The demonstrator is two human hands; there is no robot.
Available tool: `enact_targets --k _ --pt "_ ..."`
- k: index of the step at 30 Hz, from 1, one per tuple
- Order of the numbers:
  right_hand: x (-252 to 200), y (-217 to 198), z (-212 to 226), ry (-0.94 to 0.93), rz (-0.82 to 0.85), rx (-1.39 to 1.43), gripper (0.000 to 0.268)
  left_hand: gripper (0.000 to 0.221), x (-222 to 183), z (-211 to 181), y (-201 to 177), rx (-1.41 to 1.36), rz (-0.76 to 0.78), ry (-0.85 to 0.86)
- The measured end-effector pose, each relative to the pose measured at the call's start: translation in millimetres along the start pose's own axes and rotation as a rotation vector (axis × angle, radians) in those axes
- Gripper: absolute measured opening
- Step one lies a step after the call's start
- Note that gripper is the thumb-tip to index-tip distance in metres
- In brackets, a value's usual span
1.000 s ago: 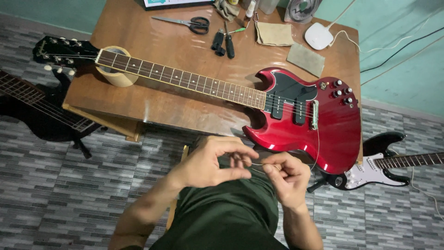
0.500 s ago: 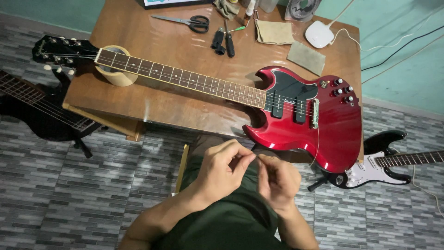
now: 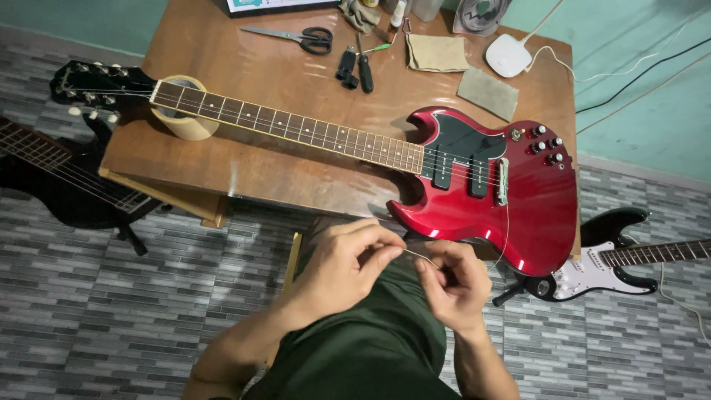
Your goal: Preparing and threading new strings through the bridge of an electric guitar on a workbench.
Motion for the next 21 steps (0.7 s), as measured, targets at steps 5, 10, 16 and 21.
enact_targets --k 5,10,16,21 --pt "6 -7 4 -0.033 0.040 -0.117 0.012 0.010 -2 2 -12 0.020 0.034 -0.034" --pt "17 -6 14 -0.051 0.097 -0.068 0.009 0.009 -3 8 -15 0.011 0.015 -0.052" --pt "19 -12 7 0.020 0.299 0.198 0.012 0.007 -3 19 -15 -0.045 0.082 -0.065" --pt "17 -1 -19 0.018 0.164 0.266 0.003 0.005 -7 25 -20 -0.184 -0.009 -0.004"
Point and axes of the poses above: each hand's wrist, its own x-axis towards the middle knuckle, its own y-axis out of the palm, z = x × y, the point moved 1 cm from there along x, towards the middle knuckle, and after that the axes turned 15 degrees about z, right-handed, at the moved point
